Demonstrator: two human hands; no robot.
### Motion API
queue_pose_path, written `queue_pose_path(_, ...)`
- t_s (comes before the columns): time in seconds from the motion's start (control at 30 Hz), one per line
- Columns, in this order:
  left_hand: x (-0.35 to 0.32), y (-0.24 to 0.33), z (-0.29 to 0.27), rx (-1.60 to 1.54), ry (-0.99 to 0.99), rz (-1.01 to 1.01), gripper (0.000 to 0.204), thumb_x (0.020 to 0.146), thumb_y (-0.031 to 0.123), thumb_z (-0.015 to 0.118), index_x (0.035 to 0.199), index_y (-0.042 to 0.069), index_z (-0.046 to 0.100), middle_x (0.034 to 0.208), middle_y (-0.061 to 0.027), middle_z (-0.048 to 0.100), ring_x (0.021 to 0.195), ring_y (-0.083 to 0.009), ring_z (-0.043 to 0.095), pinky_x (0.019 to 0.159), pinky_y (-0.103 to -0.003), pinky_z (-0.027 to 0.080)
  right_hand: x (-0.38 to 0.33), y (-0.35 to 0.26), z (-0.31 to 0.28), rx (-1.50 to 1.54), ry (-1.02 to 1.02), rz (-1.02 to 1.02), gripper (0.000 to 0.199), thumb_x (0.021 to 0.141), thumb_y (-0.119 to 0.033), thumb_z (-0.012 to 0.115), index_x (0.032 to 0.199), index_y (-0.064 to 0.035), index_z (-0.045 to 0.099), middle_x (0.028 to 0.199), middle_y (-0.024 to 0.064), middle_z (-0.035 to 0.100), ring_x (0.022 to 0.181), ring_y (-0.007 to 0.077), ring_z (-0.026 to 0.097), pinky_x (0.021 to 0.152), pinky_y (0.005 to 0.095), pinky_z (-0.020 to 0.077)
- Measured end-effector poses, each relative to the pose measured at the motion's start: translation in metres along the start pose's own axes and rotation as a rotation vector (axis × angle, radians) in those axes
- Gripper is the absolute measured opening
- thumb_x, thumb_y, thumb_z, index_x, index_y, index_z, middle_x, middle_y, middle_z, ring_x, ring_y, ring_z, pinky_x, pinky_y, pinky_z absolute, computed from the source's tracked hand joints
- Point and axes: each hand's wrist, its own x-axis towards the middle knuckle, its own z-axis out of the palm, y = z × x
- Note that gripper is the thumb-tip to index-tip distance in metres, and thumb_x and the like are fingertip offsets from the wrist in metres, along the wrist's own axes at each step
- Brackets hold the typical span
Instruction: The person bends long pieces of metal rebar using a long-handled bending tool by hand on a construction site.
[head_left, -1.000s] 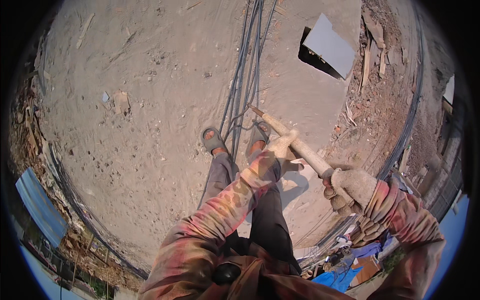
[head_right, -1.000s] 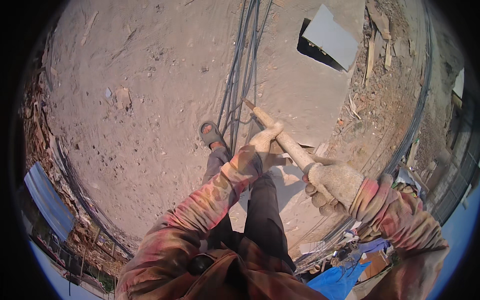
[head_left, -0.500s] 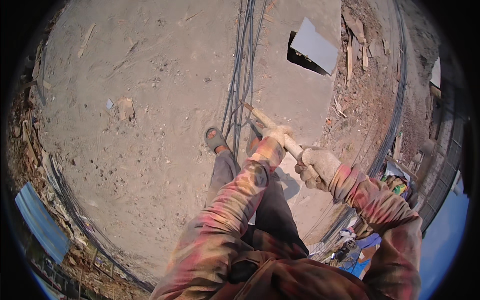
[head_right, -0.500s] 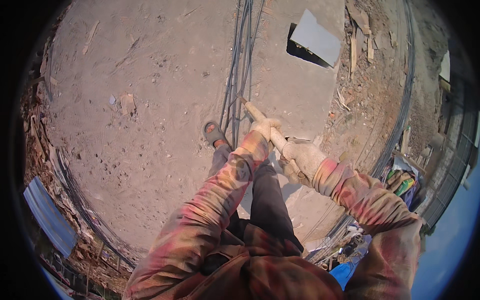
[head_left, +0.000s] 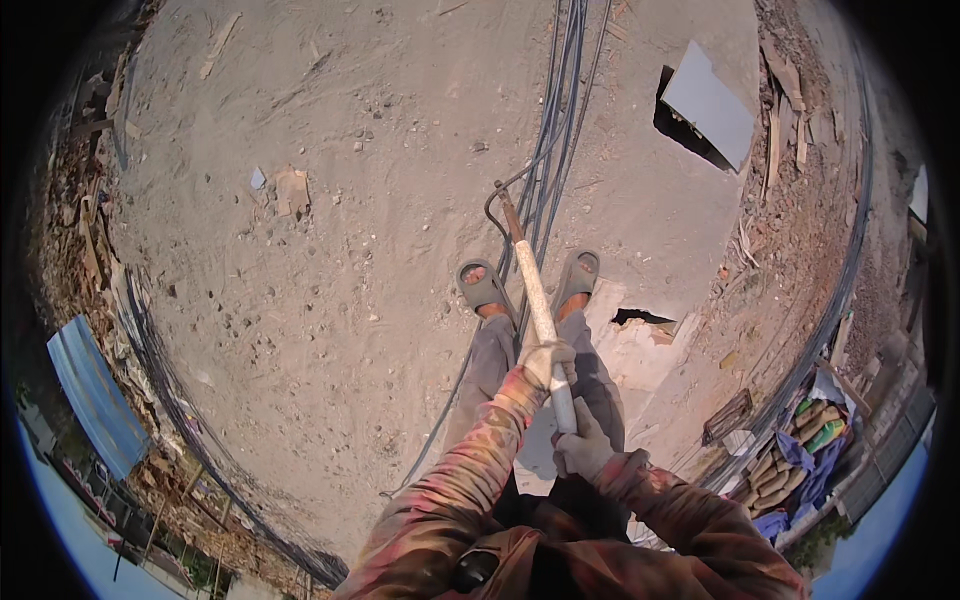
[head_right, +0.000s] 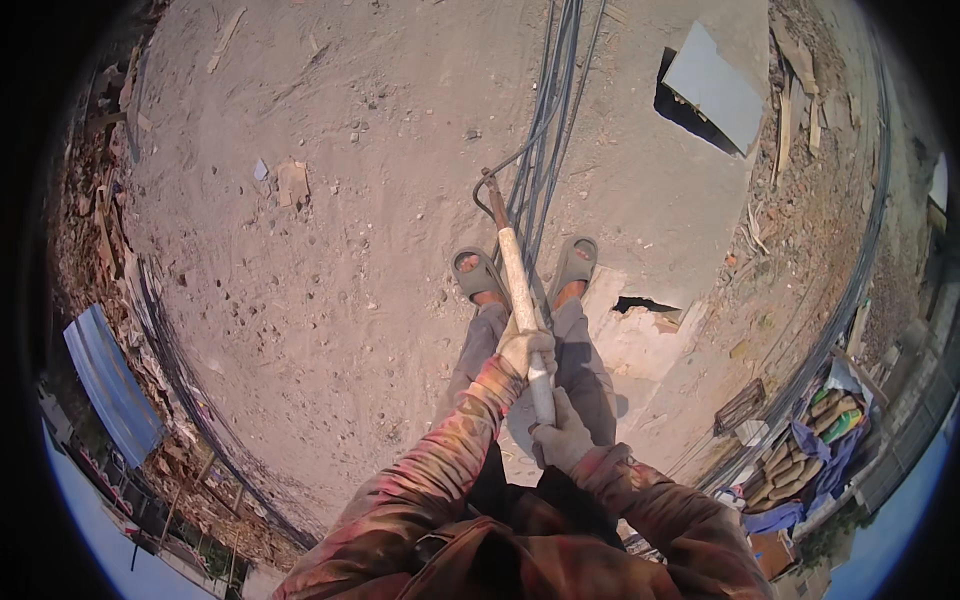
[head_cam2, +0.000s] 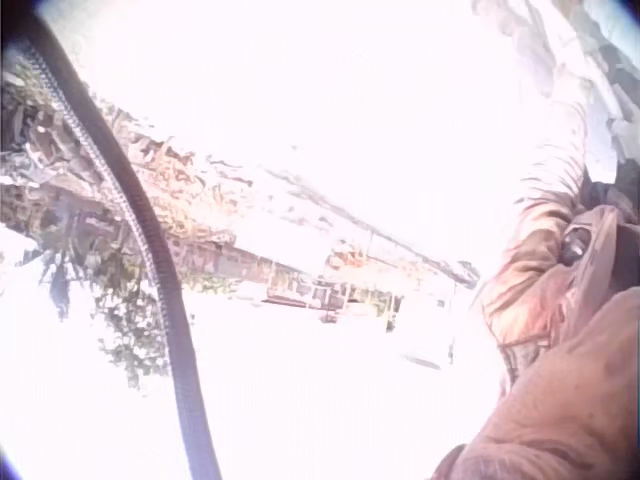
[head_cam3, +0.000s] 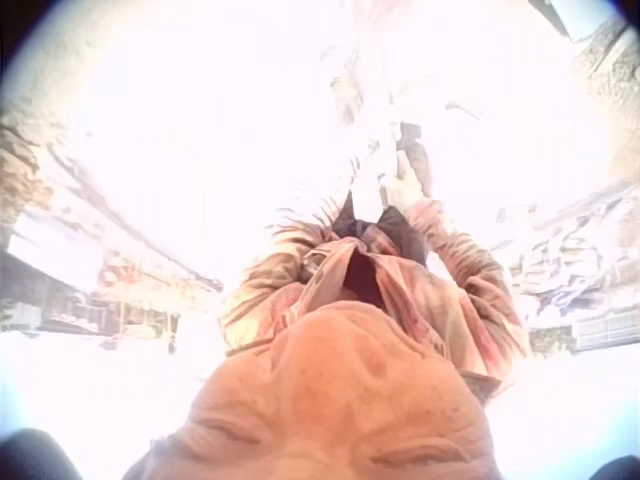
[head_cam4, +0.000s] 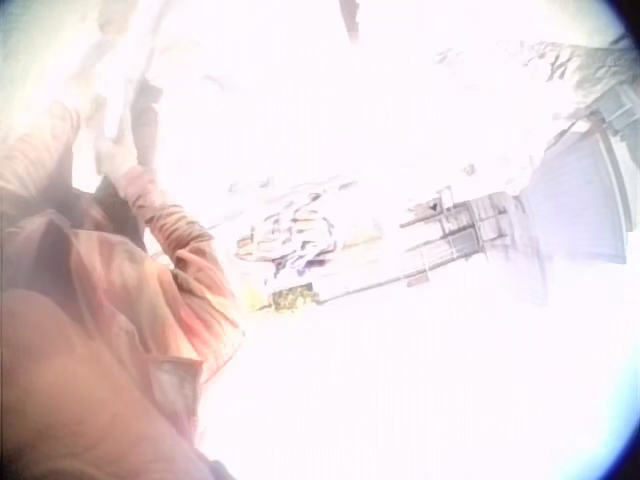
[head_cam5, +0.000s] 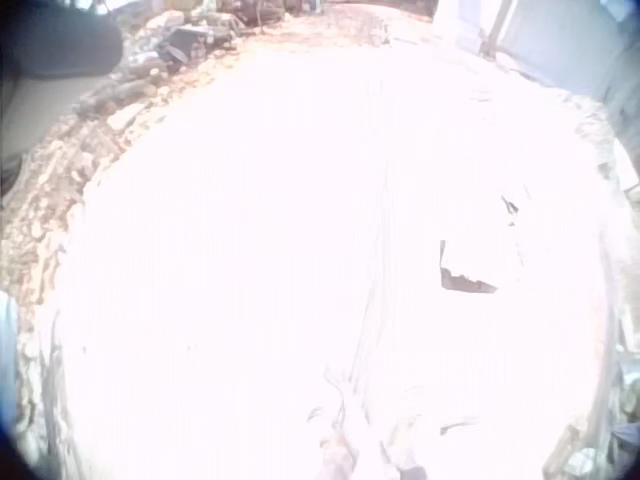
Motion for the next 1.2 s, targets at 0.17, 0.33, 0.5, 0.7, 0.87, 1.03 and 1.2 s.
queue_pose_path(0.17,-0.035,0.014,0.044,0.467,0.167,0.238,0.033,0.085,0.009,0.065,0.111,0.009,0.044,0.077,-0.0097,0.056,0.06,-0.0217,0.059,0.055,-0.041,0.053,-0.007,-0.036,0.001,-0.176,-0.14,-0.105,0.064,0.08,-0.007,0.058,0.138,-0.0049,0.031,0.082,0.0085,0.056,0.059,0.0181,0.057,0.051,0.0339,0.0492)
queue_pose_path(0.33,-0.117,0.042,0.01,0.758,0.317,0.395,0.06,0.086,0.017,0.066,0.137,0.005,0.038,0.099,-0.014,0.061,0.069,-0.0215,0.065,0.056,-0.035,0.055,0.025,-0.045,0.004,0.24,-0.274,0.048,0.034,0.08,-0.013,0.059,0.109,0.0013,0.05,0.074,0.0116,0.057,0.05,0.0248,0.056,0.04,0.0391,0.0477)
queue_pose_path(0.5,-0.259,0.057,-0.091,1.011,0.791,0.429,0.062,0.083,0.017,0.066,0.139,0.01,0.039,0.095,-0.0128,0.062,0.068,-0.0212,0.065,0.056,-0.035,0.055,-0.005,-0.036,-0.021,-0.878,0.469,-0.182,0.059,0.081,-0.032,0.067,0.128,-0.0027,0.049,0.11,0.0257,0.065,0.107,0.0393,0.063,0.088,0.0476,0.0493)
queue_pose_path(0.7,-0.445,0.012,-0.198,0.863,1.092,0.455,0.057,0.083,0.013,0.064,0.135,0.011,0.041,0.085,-0.0116,0.062,0.066,-0.0241,0.065,0.054,-0.038,0.055,-0.064,-0.105,-0.072,-0.787,0.19,-0.15,0.03,0.08,-0.024,0.061,0.102,-0.0034,0.066,0.083,0.0139,0.065,0.068,0.0249,0.063,0.057,0.0397,0.0483)
queue_pose_path(0.87,-0.493,-0.03,-0.238,0.781,1.189,0.377,0.056,0.082,0.013,0.063,0.134,0.011,0.041,0.084,-0.011,0.061,0.066,-0.024,0.065,0.053,-0.039,0.055,-0.062,-0.094,-0.041,-1.03,0.343,-0.229,0.037,0.078,-0.031,0.062,0.105,-0.005,0.067,0.087,0.0125,0.067,0.074,0.0224,0.063,0.063,0.0382,0.0474)
queue_pose_path(1.03,-0.469,-0.012,-0.25,0.841,1.047,0.354,0.055,0.082,0.013,0.062,0.134,0.011,0.042,0.084,-0.0104,0.061,0.067,-0.0233,0.065,0.054,-0.039,0.055,-0.06,-0.078,0.045,-0.746,0.316,-0.242,0.046,0.077,-0.037,0.065,0.107,-0.0019,0.067,0.093,0.0126,0.068,0.083,0.0227,0.066,0.068,0.0368,0.0489)
queue_pose_path(1.2,-0.438,0.103,-0.195,0.869,0.88,0.431,0.055,0.082,0.013,0.062,0.134,0.011,0.043,0.083,-0.0099,0.061,0.068,-0.0226,0.065,0.054,-0.039,0.055,-0.055,-0.09,0.146,-0.435,0.264,-0.167,0.045,0.077,-0.033,0.066,0.106,0.001,0.066,0.091,0.0128,0.067,0.08,0.0216,0.066,0.065,0.0347,0.0487)
